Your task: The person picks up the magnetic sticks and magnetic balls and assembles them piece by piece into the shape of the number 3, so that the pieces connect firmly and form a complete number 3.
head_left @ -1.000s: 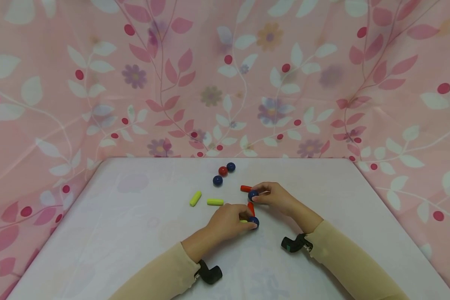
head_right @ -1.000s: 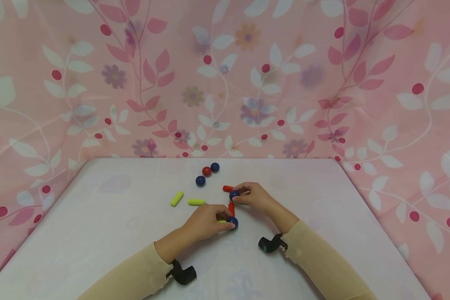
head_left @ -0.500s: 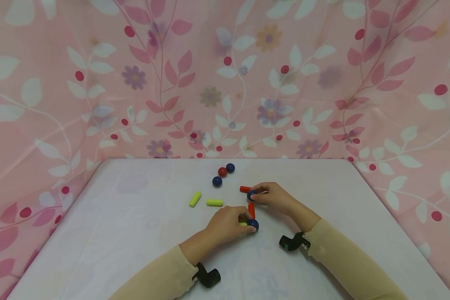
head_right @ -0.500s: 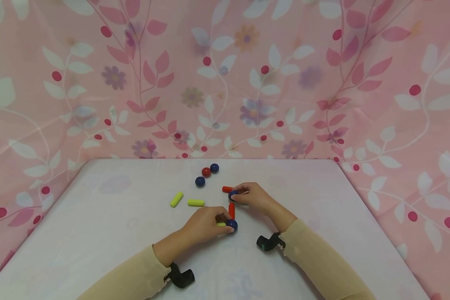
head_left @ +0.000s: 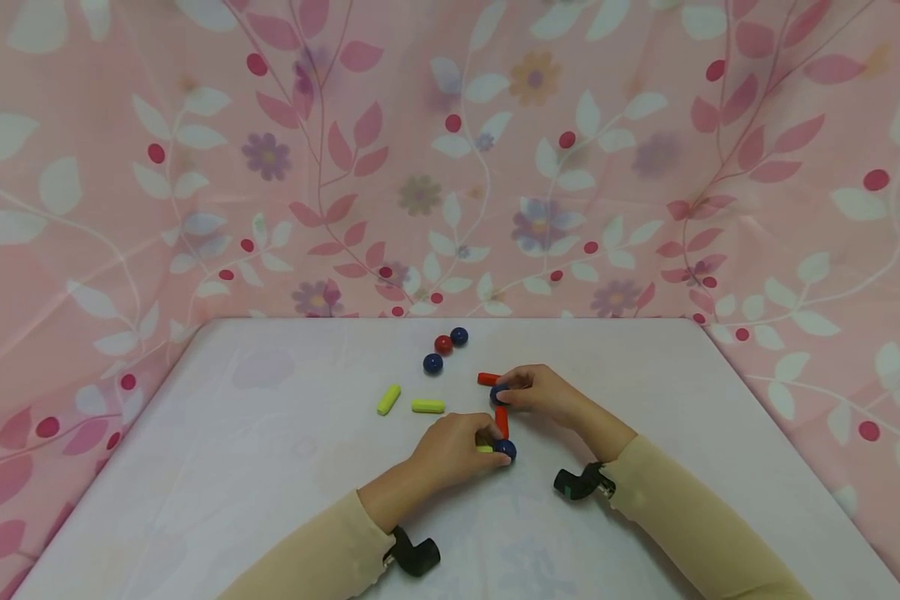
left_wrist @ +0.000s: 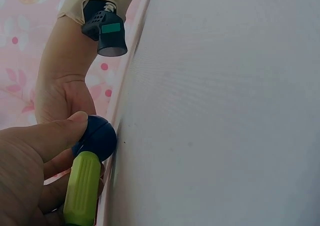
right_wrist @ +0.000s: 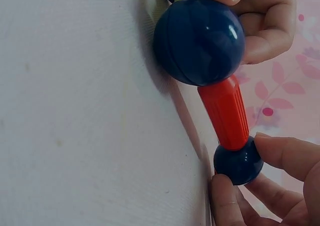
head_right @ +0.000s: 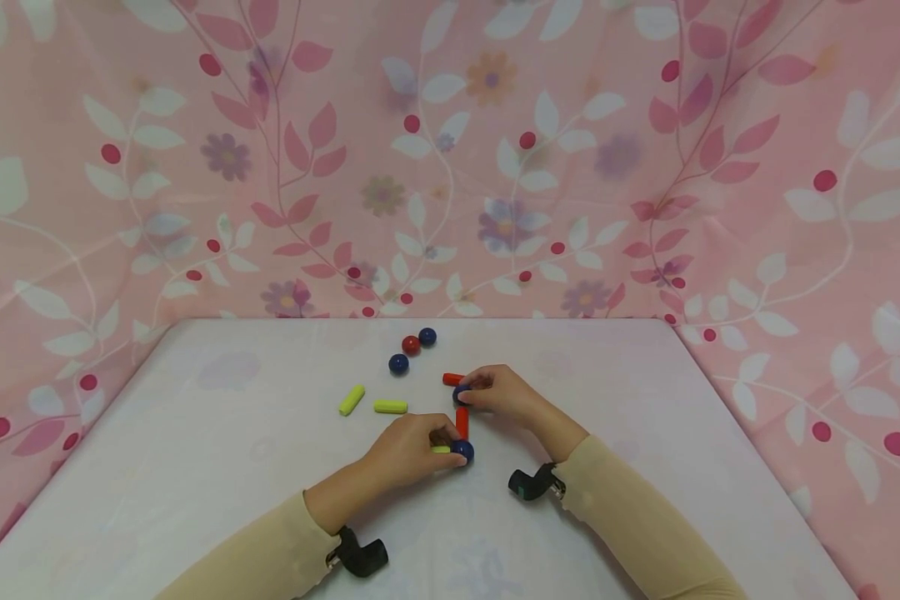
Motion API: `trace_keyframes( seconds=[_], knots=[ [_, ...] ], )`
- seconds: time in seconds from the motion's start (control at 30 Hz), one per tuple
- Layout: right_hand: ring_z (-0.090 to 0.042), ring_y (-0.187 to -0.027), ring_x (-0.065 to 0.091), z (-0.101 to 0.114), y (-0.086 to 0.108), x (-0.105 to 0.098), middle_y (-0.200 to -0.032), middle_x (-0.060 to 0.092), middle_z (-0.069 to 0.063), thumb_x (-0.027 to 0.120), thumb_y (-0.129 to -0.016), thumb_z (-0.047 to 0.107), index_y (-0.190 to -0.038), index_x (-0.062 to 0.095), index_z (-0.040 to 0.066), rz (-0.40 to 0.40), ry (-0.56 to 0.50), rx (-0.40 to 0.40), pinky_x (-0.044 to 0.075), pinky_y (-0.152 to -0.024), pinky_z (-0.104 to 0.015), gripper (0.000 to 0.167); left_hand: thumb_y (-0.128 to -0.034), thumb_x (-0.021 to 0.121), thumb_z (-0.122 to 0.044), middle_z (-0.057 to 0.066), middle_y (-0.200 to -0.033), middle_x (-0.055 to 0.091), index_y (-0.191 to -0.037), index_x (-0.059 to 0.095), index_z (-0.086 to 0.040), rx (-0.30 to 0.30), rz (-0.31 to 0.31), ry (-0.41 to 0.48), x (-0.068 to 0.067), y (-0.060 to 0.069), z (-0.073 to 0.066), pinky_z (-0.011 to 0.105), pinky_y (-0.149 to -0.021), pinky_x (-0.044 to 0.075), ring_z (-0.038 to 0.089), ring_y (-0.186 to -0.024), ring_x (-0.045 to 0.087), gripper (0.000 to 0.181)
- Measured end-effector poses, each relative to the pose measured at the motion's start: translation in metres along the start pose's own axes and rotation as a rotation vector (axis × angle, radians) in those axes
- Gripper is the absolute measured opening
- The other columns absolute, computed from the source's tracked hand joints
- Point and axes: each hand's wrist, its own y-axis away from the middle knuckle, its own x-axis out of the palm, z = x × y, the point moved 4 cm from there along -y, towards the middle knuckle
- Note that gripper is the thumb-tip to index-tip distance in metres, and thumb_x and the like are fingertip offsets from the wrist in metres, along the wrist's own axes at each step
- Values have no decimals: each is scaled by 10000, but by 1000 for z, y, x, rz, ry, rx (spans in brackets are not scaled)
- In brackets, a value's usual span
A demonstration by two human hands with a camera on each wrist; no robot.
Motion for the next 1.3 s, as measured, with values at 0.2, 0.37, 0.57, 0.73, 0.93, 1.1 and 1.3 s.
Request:
trace_keyframes(
  seconds=[0.2,0.37,0.57,0.73,0.93,1.1,1.3],
  knots=[
    [-234,-954,570,1,1,1,-1080,653,-99,750,-915,234,-1129,719,54,-4,21,-10,520,-791,-314,281,-824,821,-420,-195,-842,654,-961,704,-245,9,-5,-10,1,-1,2,226,-722,480,26,-794,590,251],
    [-227,-948,567,2,4,1,-1090,646,-110,732,-930,231,-1150,705,28,-5,44,-19,517,-781,-318,301,-826,816,-431,-195,-854,660,-968,703,-242,14,-8,-16,2,-1,3,224,-721,485,17,-791,589,262],
    [-222,-937,565,3,4,0,-1089,665,-107,725,-935,212,-1170,687,10,1,50,-26,502,-769,-326,312,-826,816,-433,-188,-852,663,-960,696,-237,-9,0,7,3,-3,3,227,-732,488,5,-791,585,266],
    [-226,-974,572,2,4,1,-1120,663,-106,738,-924,195,-1173,685,12,-3,58,-25,512,-778,-341,314,-827,820,-415,-183,-852,663,-959,696,-228,-36,17,19,1,-3,1,227,-745,485,16,-800,584,260],
    [-239,-992,577,2,4,2,-1125,661,-114,736,-924,168,-1166,687,7,-11,50,-18,523,-784,-342,295,-831,819,-403,-181,-866,669,-966,695,-225,-51,41,33,0,-3,1,234,-766,489,15,-814,587,256],
    [-237,-985,576,3,5,2,-1117,661,-112,733,-927,167,-1163,687,10,-19,44,-10,524,-775,-334,287,-836,823,-366,-183,-870,670,-968,700,-222,-54,70,60,-1,-4,2,236,-777,493,10,-816,583,232],
    [-237,-979,573,4,6,3,-1129,657,-116,735,-926,186,-1170,686,15,-22,56,-8,519,-761,-347,302,-844,824,-308,-166,-861,679,-986,724,-193,-69,112,102,-5,-5,1,237,-752,501,29,-802,593,209]
  ],
)
